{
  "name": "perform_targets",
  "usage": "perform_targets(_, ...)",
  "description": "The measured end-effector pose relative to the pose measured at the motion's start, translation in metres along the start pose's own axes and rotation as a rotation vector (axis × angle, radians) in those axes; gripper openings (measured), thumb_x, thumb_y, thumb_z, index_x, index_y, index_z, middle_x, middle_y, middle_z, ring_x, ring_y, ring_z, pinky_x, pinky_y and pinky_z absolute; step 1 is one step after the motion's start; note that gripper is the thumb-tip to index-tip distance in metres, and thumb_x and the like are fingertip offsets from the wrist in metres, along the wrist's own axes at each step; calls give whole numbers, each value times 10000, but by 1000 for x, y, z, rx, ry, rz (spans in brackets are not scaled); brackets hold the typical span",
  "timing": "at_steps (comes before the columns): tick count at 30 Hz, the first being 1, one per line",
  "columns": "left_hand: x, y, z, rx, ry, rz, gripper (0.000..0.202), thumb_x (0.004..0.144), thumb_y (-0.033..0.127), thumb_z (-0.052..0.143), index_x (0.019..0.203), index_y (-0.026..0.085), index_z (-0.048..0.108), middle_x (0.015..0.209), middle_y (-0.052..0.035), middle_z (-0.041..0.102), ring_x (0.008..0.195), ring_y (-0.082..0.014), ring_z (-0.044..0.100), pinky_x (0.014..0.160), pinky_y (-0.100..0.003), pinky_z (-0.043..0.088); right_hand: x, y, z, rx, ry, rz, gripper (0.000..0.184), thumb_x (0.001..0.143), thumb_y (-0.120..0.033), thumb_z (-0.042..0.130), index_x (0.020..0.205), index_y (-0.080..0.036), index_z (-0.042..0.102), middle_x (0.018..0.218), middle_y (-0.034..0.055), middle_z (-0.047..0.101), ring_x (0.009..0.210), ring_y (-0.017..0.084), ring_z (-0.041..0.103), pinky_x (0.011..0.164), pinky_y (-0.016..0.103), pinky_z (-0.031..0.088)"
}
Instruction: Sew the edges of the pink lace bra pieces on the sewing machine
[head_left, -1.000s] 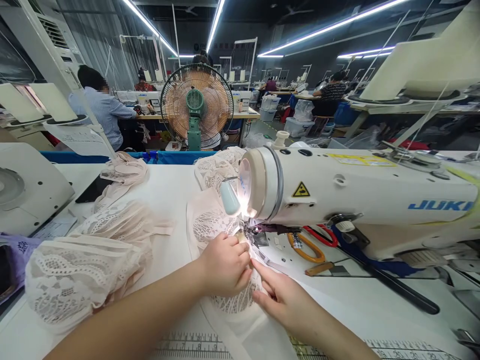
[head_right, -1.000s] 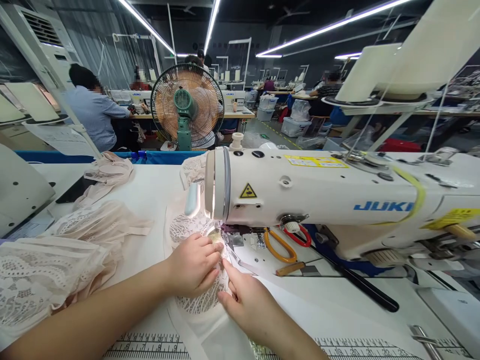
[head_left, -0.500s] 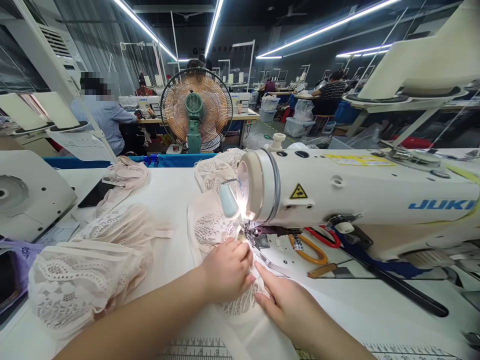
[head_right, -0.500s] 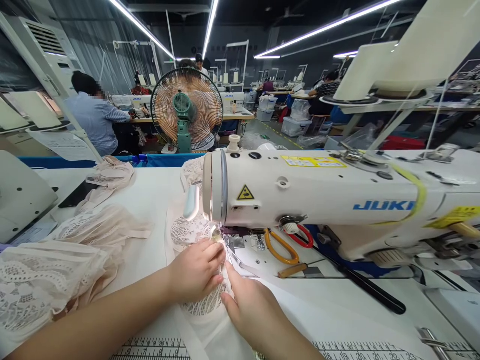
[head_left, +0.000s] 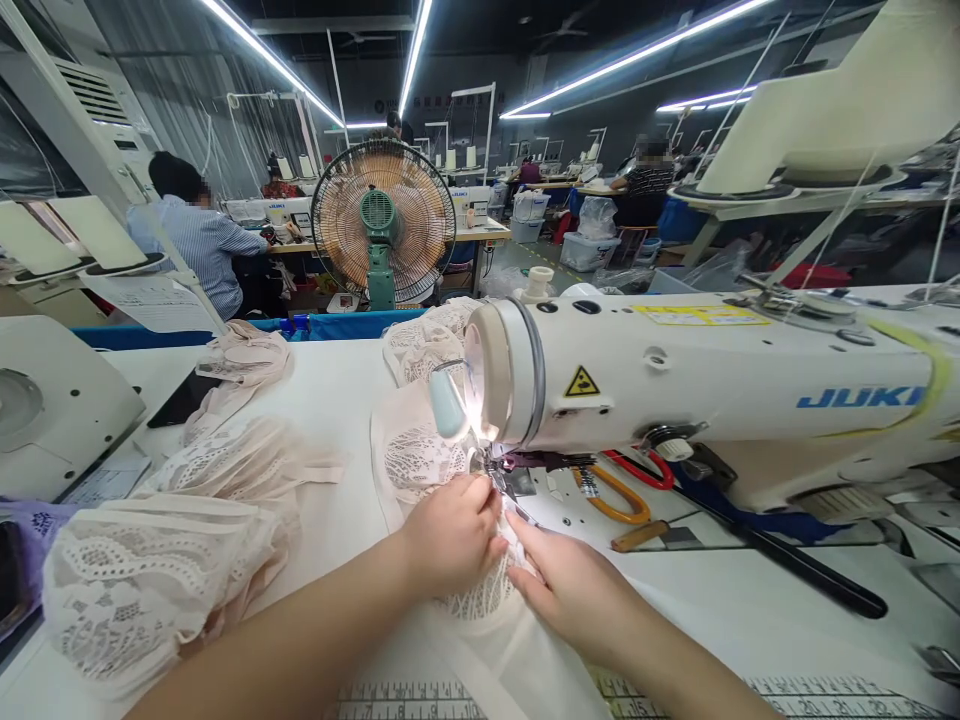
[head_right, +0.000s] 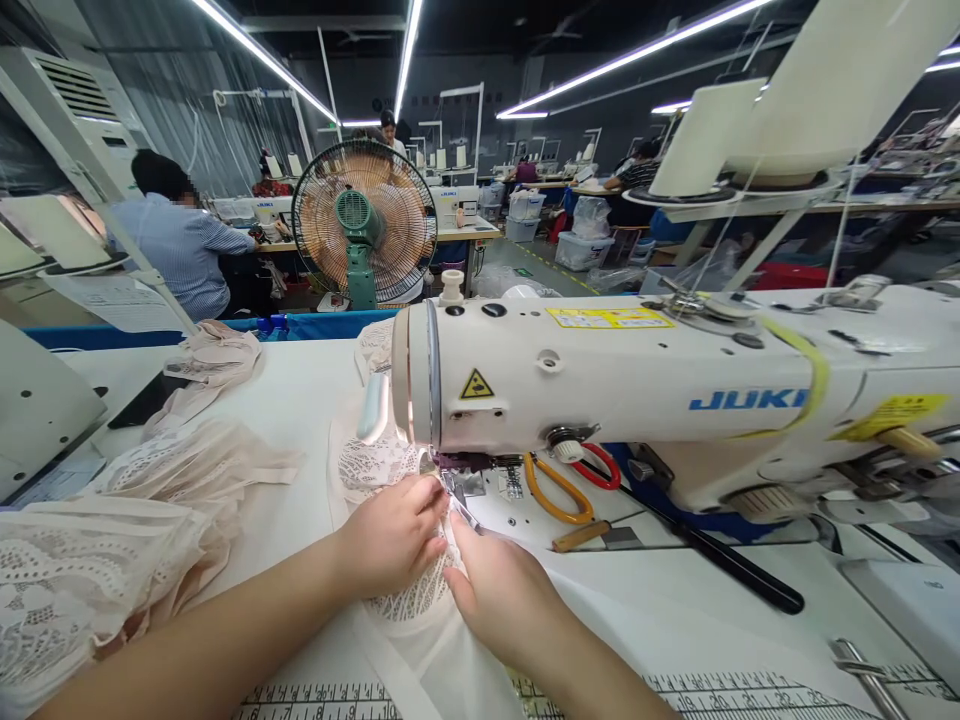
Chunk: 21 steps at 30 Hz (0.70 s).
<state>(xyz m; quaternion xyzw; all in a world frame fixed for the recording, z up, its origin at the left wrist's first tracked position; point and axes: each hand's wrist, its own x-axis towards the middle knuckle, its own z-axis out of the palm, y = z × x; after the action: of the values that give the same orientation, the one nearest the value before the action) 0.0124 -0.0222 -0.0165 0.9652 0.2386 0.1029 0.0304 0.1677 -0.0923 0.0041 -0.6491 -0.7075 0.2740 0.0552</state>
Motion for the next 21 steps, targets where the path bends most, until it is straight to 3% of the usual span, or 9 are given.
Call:
perform_targets(9,2,-1,0,2,-12,-61,290,853,292,438,1016,77,543,941,-122,516,863,-237,494,761,-349,481,2,-6,-6,-109,-3,46,521,840,-252,391,1343,-117,374,693,55,655,644,235,587,509,295,323)
perform_targets(15,2,-1,-2,-6,45,-62,184,839,254,439,905,110,534,925,-126,537,897,-245,505,800,-365,475,2,-3,0,-146,33,48,551,849,-251,381,1386,-147,316,718,56,680,681,246,621,519,295,336)
perform_targets(21,-3,3,-6,-2,48,-33,213,845,198,344,848,126,544,870,-123,543,822,-234,516,726,-363,487,-6,3,6,-88,93,5,469,862,-278,344,1309,-183,448,955,92,691,886,264,627,666,327,440)
